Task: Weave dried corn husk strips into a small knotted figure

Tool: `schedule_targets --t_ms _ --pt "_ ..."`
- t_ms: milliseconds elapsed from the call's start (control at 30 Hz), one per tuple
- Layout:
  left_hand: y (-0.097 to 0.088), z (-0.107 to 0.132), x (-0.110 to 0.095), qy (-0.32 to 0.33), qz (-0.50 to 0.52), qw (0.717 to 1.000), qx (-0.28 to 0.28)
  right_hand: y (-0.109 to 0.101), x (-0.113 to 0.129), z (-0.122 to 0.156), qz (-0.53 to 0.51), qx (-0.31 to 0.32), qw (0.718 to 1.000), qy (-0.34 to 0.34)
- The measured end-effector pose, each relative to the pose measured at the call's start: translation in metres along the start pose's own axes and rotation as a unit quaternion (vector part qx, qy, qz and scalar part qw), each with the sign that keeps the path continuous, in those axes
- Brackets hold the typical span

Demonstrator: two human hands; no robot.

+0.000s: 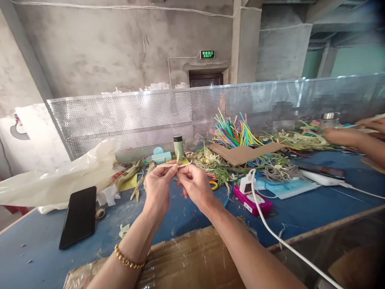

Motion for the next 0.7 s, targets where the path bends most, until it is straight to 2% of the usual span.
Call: schedule_targets --t_ms 167,400,567,700 --pt "-0.001 -0.001 -0.001 -0.002 0.002 1.000 0.011 -0.002 0.000 0.000 0.026 0.010 1.000 0.006" --pt "0.003 0.003 -0.006 0.004 -0.034 0.999 0.022 -0.018 0.012 -0.006 0.084 -0.047 0.994 -0.052" --pt "0.007 0.003 -0.006 0.013 -0.071 0.997 0.033 -0.022 0.018 -0.010 0.137 -0.046 0.984 -0.100" --pt "0.008 0.003 -0.006 0.021 -0.111 0.993 0.043 -0.025 0.017 -0.010 0.138 -0.056 0.985 -0.091"
Point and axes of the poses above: each hand's wrist, its own z-axis away from the middle knuckle, its own y-axis out of the palm, x = y × z, the point moved 6 cm from there along -z, towards the middle knuckle, and after that the axes turned 14 degrees about -y, right-handed, at the moved point
